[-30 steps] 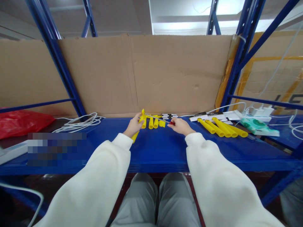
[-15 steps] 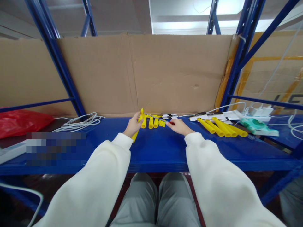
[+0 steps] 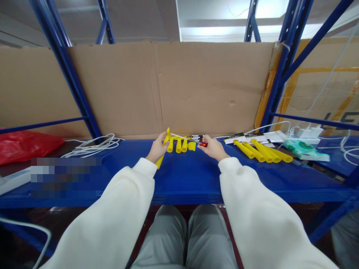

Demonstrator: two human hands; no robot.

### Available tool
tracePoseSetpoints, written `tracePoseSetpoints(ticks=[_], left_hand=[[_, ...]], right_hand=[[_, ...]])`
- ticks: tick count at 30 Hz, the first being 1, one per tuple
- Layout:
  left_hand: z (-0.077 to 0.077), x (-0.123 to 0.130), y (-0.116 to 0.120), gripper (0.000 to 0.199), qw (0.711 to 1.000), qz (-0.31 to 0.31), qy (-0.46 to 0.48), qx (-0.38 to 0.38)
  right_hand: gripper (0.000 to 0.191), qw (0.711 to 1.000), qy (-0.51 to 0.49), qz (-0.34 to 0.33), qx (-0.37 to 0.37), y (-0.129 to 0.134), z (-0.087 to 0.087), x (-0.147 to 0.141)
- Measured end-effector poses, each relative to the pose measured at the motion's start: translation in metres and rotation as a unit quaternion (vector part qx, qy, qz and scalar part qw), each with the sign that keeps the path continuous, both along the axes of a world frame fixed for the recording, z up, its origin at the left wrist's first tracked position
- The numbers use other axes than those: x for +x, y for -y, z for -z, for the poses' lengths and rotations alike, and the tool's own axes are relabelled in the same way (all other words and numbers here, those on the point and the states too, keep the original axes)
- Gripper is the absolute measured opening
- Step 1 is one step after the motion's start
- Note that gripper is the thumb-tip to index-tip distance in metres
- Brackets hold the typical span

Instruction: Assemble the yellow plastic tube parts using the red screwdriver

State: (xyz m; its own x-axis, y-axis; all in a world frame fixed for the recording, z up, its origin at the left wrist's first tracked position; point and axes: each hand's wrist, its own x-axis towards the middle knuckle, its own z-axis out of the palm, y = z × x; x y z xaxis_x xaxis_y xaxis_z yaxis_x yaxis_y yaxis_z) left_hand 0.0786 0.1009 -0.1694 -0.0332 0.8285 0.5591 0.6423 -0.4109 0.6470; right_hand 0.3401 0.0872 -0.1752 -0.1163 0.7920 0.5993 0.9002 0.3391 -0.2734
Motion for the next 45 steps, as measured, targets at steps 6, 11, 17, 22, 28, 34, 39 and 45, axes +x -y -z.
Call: tracePoseSetpoints(ticks=[6, 11, 17, 22, 28, 34, 39, 45], left_hand=[[0.000, 0.001, 0.001, 0.050, 1.000, -0.007, 0.001, 0.000], [-0.001, 0.001, 0.002, 0.050, 1.000, -0.009, 0.001, -0.003], [-0.002, 0.001, 0.003, 0.051, 1.000, -0.018, 0.006, 0.001], [-0.003, 0.000, 0.005, 0.051, 1.000, -0.018, 0.006, -0.006], [-0.003, 0.000, 0.005, 0.050, 1.000, -0.018, 0.017, 0.004], [-0.002, 0.001, 0.003, 0.050, 1.000, -0.018, 0.017, 0.008], [-0.002, 0.000, 0.003, 0.051, 1.000, -0.008, 0.022, 0.018], [-0.003, -0.001, 0.005, 0.051, 0.999, 0.004, 0.036, 0.006]], right_hand=[[0.026, 0.998, 0.040, -0.017, -0.045, 0.001, -0.003, -0.003], [0.024, 0.998, 0.050, -0.037, -0.010, -0.002, -0.003, -0.002], [0.021, 0.999, 0.038, 0.002, 0.005, 0.000, -0.001, -0.001], [0.027, 0.998, 0.063, 0.011, -0.016, 0.006, -0.005, -0.007], [0.023, 0.997, 0.063, 0.018, -0.038, 0.007, -0.008, -0.009], [0.023, 0.997, 0.056, 0.041, -0.028, 0.003, -0.003, -0.006], [0.024, 0.997, 0.061, 0.039, -0.040, 0.009, -0.007, -0.009], [0.027, 0.993, 0.088, 0.041, -0.062, 0.017, -0.014, -0.015]])
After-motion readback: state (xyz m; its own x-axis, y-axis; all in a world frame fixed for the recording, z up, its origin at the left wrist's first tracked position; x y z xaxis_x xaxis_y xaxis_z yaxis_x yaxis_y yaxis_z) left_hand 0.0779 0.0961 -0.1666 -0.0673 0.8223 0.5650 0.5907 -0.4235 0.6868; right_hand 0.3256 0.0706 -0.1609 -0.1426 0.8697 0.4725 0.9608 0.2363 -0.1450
